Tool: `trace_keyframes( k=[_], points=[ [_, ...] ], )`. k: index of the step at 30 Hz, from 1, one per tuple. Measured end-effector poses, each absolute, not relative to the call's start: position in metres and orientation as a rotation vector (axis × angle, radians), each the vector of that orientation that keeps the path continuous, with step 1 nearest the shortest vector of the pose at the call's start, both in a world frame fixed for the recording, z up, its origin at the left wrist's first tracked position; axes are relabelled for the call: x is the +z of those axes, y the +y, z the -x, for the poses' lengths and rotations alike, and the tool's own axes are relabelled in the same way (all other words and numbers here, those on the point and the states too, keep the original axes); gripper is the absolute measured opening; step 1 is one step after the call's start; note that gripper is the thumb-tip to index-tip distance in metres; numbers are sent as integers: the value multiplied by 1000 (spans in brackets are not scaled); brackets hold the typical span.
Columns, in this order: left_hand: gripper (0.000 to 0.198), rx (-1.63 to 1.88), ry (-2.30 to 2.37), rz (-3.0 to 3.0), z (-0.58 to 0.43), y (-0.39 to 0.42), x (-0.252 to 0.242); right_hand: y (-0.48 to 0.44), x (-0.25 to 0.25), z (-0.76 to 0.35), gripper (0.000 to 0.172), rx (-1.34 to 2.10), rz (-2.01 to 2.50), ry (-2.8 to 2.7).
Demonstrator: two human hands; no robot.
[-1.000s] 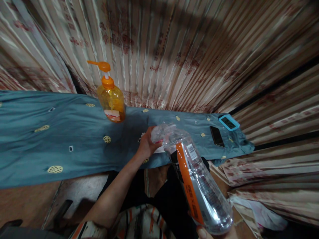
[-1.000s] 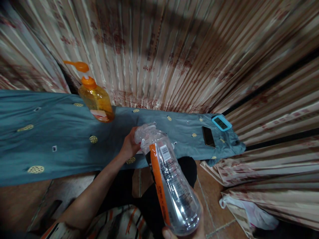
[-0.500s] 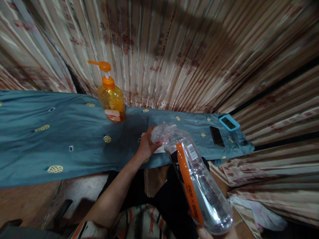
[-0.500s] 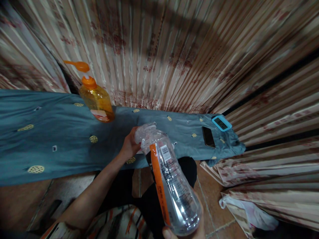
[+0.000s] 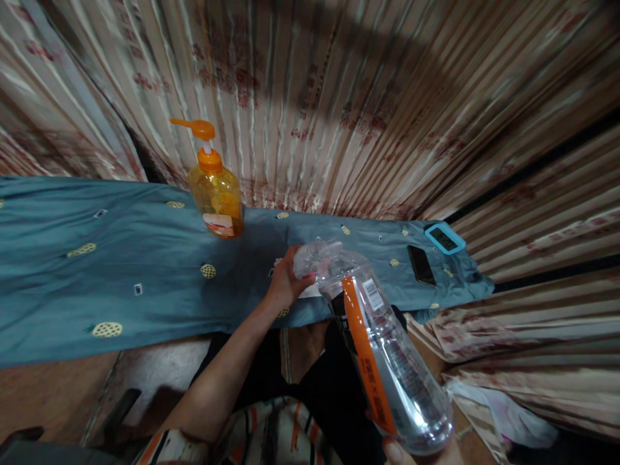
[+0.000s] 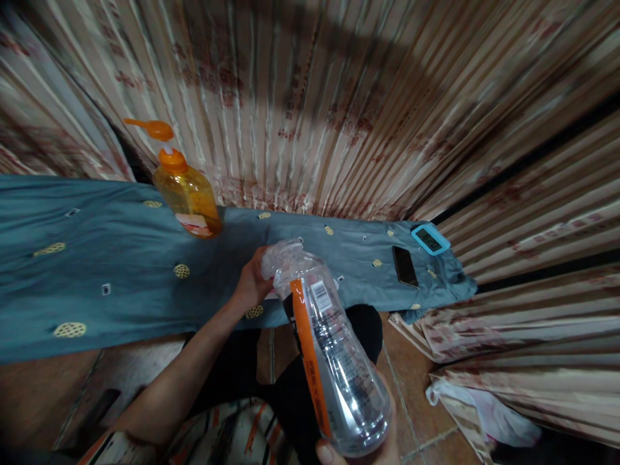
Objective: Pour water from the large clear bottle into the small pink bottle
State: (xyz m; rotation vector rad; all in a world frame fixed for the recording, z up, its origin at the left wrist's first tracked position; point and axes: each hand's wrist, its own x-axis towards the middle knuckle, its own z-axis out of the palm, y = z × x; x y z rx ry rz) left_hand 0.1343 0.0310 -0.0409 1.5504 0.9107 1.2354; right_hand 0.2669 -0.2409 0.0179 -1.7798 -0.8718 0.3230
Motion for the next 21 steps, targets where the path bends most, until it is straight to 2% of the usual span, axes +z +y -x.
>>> trace_keyframes(
  k=[21],
  points=[
    [54, 1215, 948, -1576, -133, 31, -38, -241, 18, -266, 88, 311, 1766, -876]
  ],
)
